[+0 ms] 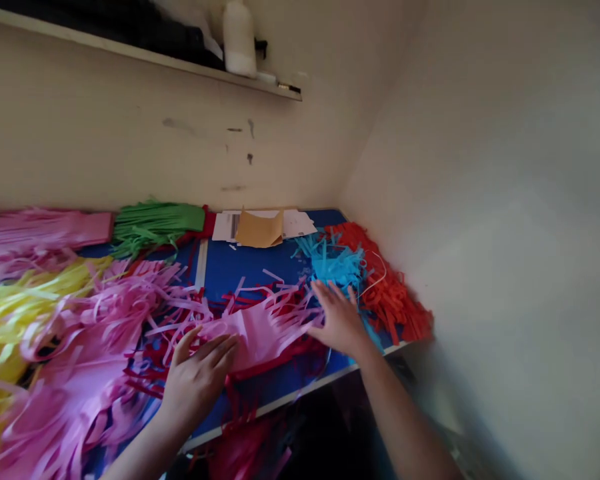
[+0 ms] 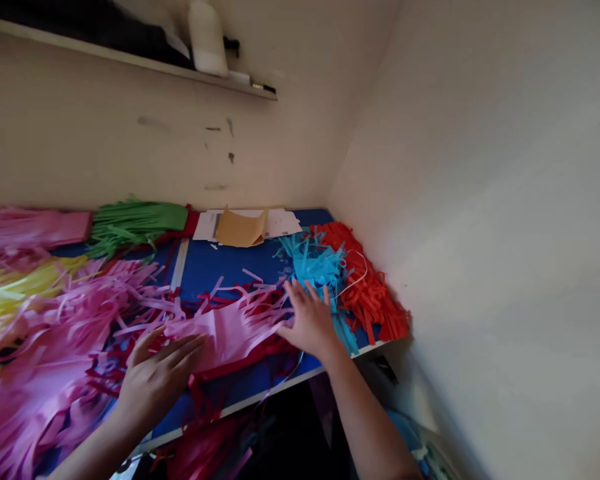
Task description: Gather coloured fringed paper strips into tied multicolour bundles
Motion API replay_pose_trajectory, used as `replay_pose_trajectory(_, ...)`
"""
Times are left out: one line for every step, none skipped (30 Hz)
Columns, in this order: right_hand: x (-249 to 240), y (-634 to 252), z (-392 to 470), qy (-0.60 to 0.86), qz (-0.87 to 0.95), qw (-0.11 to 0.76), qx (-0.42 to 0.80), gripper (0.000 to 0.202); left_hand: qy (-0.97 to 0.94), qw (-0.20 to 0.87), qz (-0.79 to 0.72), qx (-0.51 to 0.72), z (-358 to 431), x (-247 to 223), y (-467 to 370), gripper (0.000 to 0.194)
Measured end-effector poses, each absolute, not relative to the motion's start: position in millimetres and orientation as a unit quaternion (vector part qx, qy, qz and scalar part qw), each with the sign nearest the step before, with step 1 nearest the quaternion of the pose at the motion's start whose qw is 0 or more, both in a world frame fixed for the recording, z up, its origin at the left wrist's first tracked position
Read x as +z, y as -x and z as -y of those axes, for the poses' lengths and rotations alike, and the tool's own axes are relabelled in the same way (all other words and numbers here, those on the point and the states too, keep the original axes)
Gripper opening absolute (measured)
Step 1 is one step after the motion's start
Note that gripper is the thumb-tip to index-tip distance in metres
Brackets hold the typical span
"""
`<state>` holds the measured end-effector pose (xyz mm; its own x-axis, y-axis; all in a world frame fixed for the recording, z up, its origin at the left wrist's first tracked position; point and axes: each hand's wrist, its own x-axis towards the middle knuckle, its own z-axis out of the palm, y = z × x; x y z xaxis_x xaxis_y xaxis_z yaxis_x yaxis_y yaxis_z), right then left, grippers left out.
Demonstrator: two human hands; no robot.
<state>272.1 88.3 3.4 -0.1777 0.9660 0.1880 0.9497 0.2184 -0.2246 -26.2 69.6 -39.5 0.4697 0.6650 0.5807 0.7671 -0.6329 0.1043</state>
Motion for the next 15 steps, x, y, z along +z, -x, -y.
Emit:
replay_pose_trajectory(11,-274,-82,0.636,0.757,0.152,0.014,0.079,0.851,0.079,0.425,-0.299,-68,-39,25,0.037)
replay_pose_trajectory(16,-271,-75,0.619,0.768,0.164,0.003,0.075,0.852,0.078,0.422,-0.301,-68,-37,22,0.036)
replay_pose_trajectory(17,-262,-69,0.579,0.795,0.179,-0.003,0.072,0.853,0.082,0.415,-0.305,-67,-35,19,0.035)
replay_pose_trajectory(13,-250,-63,0.513,0.836,0.196,0.001,0.069,0.854,0.087,0.408,-0.31,-67,-33,15,0.035)
replay_pose_trajectory(6,-235,-60,0.438,0.874,0.21,0.016,0.068,0.855,0.092,0.402,-0.314,-68,-30,12,0.035)
replay_pose_trajectory(-5,-220,-60,0.392,0.891,0.227,0.019,0.063,0.853,0.096,0.403,-0.316,-69,-28,9,0.035)
replay_pose_trajectory(-17,-208,-63,0.368,0.892,0.262,0.004,0.051,0.851,0.104,0.407,-0.316,-70,-26,9,0.035)
replay_pose_trajectory(-29,-198,-67,0.359,0.884,0.298,-0.012,0.04,0.848,0.115,0.415,-0.308,-70,-25,11,0.035)
replay_pose_trajectory(-40,-192,-73,0.35,0.881,0.318,-0.024,0.035,0.847,0.129,0.424,-0.293,-71,-25,17,0.036)
replay_pose_trajectory(-49,-191,-79,0.343,0.878,0.333,-0.036,0.034,0.847,0.145,0.433,-0.271,-71,-25,25,0.037)
replay_pose_trajectory(-55,-192,-83,0.336,0.88,0.334,-0.044,0.033,0.846,0.161,0.446,-0.244,-69,-25,36,0.038)
replay_pose_trajectory(-59,-196,-87,0.327,0.886,0.325,-0.05,0.032,0.845,0.175,0.457,-0.216,-67,-25,49,0.04)
replay_pose_trajectory(-61,-200,-88,0.32,0.893,0.314,-0.053,0.032,0.845,0.185,0.464,-0.191,-64,-24,61,0.04)
replay_pose_trajectory(-62,-205,-88,0.314,0.899,0.3,-0.055,0.031,0.846,0.192,0.464,-0.176,-59,-21,71,0.04)
replay_pose_trajectory(-62,-208,-87,0.311,0.905,0.287,-0.053,0.031,0.85,0.194,0.458,-0.17,-55,-17,78,0.04)
